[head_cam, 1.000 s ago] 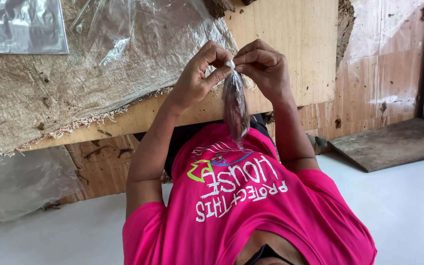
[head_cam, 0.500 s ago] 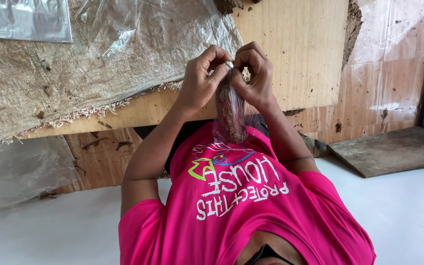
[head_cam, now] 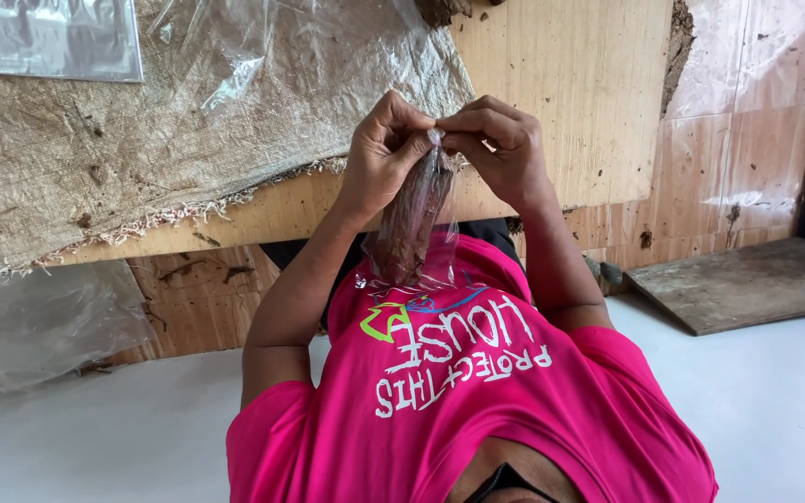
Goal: The person places dark brown fibrous material into clear plastic bags on a wooden table, then seals each bag by hand. The person repeats this process for several pieces, placing the sealed bags on the table.
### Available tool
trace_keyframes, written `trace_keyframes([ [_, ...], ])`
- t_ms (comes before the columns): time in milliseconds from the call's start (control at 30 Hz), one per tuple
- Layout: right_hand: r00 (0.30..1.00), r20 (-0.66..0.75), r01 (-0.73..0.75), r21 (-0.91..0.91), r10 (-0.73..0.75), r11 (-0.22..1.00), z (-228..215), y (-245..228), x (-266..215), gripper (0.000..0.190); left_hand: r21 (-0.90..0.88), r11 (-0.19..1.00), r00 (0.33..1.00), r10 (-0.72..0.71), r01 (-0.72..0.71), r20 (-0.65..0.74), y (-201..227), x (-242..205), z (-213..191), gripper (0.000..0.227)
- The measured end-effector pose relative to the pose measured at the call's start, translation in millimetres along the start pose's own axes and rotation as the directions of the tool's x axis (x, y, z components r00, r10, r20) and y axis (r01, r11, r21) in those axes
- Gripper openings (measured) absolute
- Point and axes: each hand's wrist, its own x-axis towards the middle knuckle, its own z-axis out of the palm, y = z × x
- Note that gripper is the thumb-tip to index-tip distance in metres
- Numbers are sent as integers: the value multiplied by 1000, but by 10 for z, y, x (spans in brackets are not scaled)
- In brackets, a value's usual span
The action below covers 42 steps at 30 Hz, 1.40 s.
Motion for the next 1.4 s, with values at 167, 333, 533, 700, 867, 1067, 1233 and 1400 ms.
trace_keyframes([
  [167,995,-99,-2,216,24,976,110,246,-114,5,-126,992,1000,12,-9,26,-28,-16,4,10],
  [333,986,-127,-58,338,106,939,171,194,-132,8,-183,981,998,-50,56,35,-132,-67,25,6],
  [533,978,-128,-102,409,167,907,114,96,-94,10,-188,976,992,-119,110,-35,-74,-122,137,11],
  [700,966,-105,-200,276,236,940,97,-61,-17,12,-145,963,974,-218,225,67,56,-113,149,12],
  [867,948,-119,-224,404,294,887,222,136,-60,17,-188,958,971,-231,215,-62,-23,-84,111,11],
  [1067,918,218,-391,351,332,851,257,-58,-105,77,-404,913,933,-100,-51,-345,-43,47,14,13],
  [1233,854,244,-519,453,459,725,284,38,-145,91,-351,922,935,32,-165,-354,29,116,-238,23],
  [1400,891,159,-449,439,424,779,266,110,-108,87,69,973,972,-227,222,63,225,8,-360,29],
])
